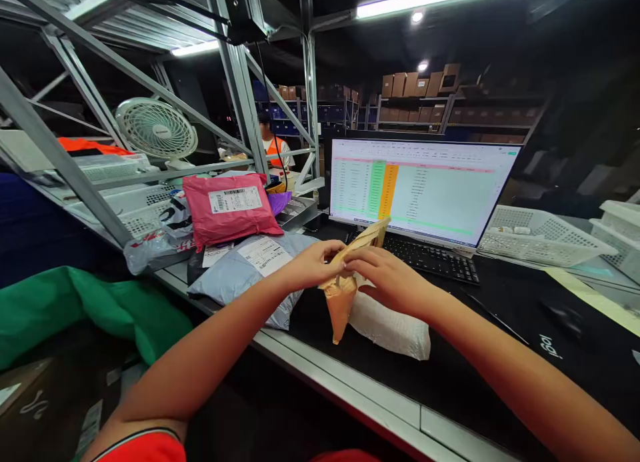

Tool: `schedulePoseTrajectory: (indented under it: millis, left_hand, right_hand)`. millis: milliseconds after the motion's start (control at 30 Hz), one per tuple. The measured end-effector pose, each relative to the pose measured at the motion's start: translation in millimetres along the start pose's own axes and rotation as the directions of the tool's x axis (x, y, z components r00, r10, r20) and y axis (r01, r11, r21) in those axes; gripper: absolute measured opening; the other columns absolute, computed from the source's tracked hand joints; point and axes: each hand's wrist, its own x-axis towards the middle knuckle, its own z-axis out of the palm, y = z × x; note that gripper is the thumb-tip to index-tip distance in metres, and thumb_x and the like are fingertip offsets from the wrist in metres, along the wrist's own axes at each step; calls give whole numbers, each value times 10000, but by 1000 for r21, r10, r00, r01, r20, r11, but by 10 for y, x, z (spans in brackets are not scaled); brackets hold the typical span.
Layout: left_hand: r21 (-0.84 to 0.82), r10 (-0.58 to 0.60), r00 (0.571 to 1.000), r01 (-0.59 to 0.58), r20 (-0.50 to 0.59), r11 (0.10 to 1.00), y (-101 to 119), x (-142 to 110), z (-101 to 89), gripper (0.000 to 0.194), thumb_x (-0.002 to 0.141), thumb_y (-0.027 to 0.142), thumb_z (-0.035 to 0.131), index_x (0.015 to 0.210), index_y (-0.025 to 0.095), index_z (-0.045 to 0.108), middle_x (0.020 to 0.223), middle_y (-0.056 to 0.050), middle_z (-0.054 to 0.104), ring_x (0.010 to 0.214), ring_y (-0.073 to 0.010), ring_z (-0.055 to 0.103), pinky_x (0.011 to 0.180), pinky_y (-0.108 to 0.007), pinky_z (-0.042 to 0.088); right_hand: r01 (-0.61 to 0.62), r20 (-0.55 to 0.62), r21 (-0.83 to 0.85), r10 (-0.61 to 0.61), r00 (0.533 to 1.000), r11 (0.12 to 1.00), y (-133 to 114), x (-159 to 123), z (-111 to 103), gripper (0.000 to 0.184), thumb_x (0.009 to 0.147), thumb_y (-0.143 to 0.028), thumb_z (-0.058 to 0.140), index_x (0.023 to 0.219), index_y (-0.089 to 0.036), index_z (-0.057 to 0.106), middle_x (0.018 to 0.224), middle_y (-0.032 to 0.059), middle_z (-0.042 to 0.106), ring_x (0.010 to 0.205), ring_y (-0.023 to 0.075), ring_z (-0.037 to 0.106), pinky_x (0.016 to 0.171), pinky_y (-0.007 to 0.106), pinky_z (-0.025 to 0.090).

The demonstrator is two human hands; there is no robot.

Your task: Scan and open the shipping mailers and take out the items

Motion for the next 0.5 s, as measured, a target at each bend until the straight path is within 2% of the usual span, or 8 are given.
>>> schedulePoseTrajectory:
  millis: [67, 133, 200, 267, 333, 400, 500]
  left_hand:
    - [17, -6, 1000, 7, -30, 1000, 43, -158, 56, 368, 715, 271, 581, 1060, 162, 646, 1014, -46, 683, 894, -198, 613, 753, -279, 481]
    - [4, -67, 996, 68, -51, 998, 20, -360, 82, 438, 712, 233, 556, 1138, 172, 637, 1059, -42, 683, 907, -198, 620, 749, -272, 481]
    - [24, -163, 986, 164, -34, 986, -69, -556, 58, 347, 714, 222, 520, 1018, 156, 671, 902, -19, 673, 780, -173, 600, 648, -245, 438]
    - [105, -217, 975, 222, -55, 969, -199, -697, -4, 228, 714, 222, 487, 824, 146, 671, 706, 11, 591, 654, -143, 529, 566, -229, 353]
    - [174, -192, 971, 215, -139, 961, -333, -756, -57, 217, 736, 229, 461, 766, 145, 659, 653, 20, 544, 636, -133, 490, 564, -228, 311]
    - [181, -159, 971, 191, -179, 965, -433, -730, -48, 236, 747, 236, 458, 806, 144, 667, 680, 17, 557, 660, -136, 487, 584, -229, 311]
    - [89, -155, 984, 162, -89, 983, -480, -578, 80, 195, 721, 273, 522, 772, 144, 659, 698, 10, 580, 679, -149, 502, 584, -228, 320]
  right_hand:
    - [3, 60, -33, -1, 998, 999, 65, 141, 46, 308, 853, -255, 740, 1128, -162, 639, 1205, 97, 627, 1166, 265, 538, 1016, 448, 436]
    - [16, 142, -37, -11, 990, 999, 77, 220, 90, 259, 815, -326, 792, 971, -158, 670, 1062, 81, 670, 1057, 258, 588, 957, 418, 441]
    - [34, 200, -15, -30, 979, 999, 53, 239, 108, 228, 805, -327, 804, 849, -157, 659, 940, 56, 690, 937, 228, 626, 870, 358, 446]
    - [32, 196, 11, -33, 980, 999, 15, 204, 71, 203, 830, -304, 780, 780, -165, 640, 841, 27, 687, 815, 192, 632, 745, 304, 421]
    - [26, 114, 59, -32, 993, 998, -16, 131, -33, 209, 874, -307, 732, 750, -172, 632, 760, 9, 666, 724, 167, 611, 646, 280, 367]
    - [-7, -12, 166, 9, 1000, 986, -27, 42, -189, 231, 914, -347, 682, 762, -177, 647, 726, 5, 655, 676, 150, 589, 609, 268, 349]
    - [-144, -181, 316, 208, 961, 938, 24, -64, -432, 213, 936, -377, 646, 840, -195, 699, 745, 0, 672, 666, 132, 585, 620, 242, 385]
